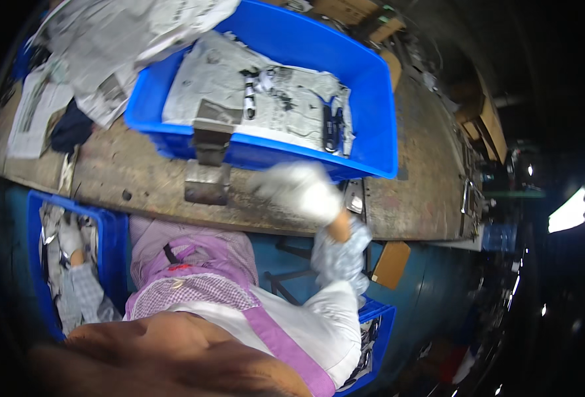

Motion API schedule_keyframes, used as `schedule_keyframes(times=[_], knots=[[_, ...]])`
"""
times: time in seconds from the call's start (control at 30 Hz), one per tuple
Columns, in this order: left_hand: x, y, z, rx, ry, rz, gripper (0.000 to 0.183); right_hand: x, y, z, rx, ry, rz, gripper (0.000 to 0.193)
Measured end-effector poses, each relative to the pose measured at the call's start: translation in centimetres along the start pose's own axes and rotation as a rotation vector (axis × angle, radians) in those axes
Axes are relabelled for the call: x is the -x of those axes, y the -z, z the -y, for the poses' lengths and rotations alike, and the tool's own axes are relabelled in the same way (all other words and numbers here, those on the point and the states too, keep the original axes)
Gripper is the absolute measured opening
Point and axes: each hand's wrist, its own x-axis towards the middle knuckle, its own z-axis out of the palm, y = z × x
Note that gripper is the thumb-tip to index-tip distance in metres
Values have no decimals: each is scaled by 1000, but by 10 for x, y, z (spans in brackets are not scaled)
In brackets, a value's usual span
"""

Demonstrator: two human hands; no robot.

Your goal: Trimming and adjusting metal handle components using a hand tool on a workbench.

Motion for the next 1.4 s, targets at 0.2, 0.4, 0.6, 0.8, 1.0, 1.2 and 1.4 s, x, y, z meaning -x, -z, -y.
schedule_keyframes(times=[0.2,0.4,0.6,0.8,1.0,1.2,1.4], knots=[[26,132,-104,-227,-239,-523,38,-94,163,-110,757,-987,147,67],[69,144,-236,666,-397,-517,27,-95,159,-193,910,-863,178,74],[84,200,-324,569,-1022,-448,34,-28,182,-57,230,-581,-321,64],[113,282,-428,917,-1303,-547,35,54,87,57,-33,-463,-279,69],[163,209,-440,1304,-1193,157,28,93,-52,10,-1197,140,-256,61],[152,118,-377,783,-947,279,28,9,-145,0,-445,-387,-348,15],[129,121,-350,1201,-52,621,36,-41,-149,-12,-164,-355,-554,17]])
